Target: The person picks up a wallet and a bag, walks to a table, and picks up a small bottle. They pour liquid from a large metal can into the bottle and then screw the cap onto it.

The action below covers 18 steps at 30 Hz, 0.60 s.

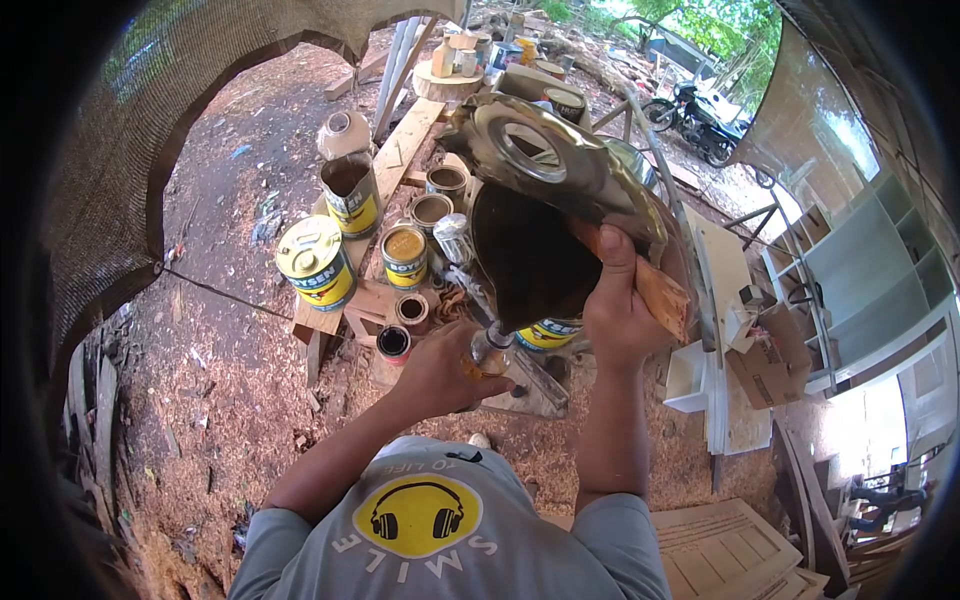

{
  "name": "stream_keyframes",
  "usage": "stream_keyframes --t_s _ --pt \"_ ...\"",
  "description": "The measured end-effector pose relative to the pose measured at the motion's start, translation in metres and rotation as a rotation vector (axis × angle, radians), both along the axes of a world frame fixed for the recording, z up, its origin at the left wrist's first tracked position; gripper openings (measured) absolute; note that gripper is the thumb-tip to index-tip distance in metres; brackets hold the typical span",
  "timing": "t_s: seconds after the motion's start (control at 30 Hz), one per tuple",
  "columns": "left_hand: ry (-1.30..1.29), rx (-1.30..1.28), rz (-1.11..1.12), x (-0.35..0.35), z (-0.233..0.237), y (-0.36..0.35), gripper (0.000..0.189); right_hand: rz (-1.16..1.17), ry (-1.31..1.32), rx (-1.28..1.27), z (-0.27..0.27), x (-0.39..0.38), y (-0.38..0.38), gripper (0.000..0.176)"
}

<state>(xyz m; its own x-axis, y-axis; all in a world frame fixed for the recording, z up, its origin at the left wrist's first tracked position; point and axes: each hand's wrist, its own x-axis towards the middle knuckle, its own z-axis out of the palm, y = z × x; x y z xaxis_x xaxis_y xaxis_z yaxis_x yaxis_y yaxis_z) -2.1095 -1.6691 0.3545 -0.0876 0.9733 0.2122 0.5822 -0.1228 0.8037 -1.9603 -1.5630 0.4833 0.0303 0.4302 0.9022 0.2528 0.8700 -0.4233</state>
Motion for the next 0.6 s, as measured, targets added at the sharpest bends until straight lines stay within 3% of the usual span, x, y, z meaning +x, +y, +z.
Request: stream_keyframes --t_s 0.6 --pt "0.008 -0.067 -0.009 -0.004 0.010 0.004 0.061 -0.027 0.022 0.032 0.003 -0.005 0.001 0.021"
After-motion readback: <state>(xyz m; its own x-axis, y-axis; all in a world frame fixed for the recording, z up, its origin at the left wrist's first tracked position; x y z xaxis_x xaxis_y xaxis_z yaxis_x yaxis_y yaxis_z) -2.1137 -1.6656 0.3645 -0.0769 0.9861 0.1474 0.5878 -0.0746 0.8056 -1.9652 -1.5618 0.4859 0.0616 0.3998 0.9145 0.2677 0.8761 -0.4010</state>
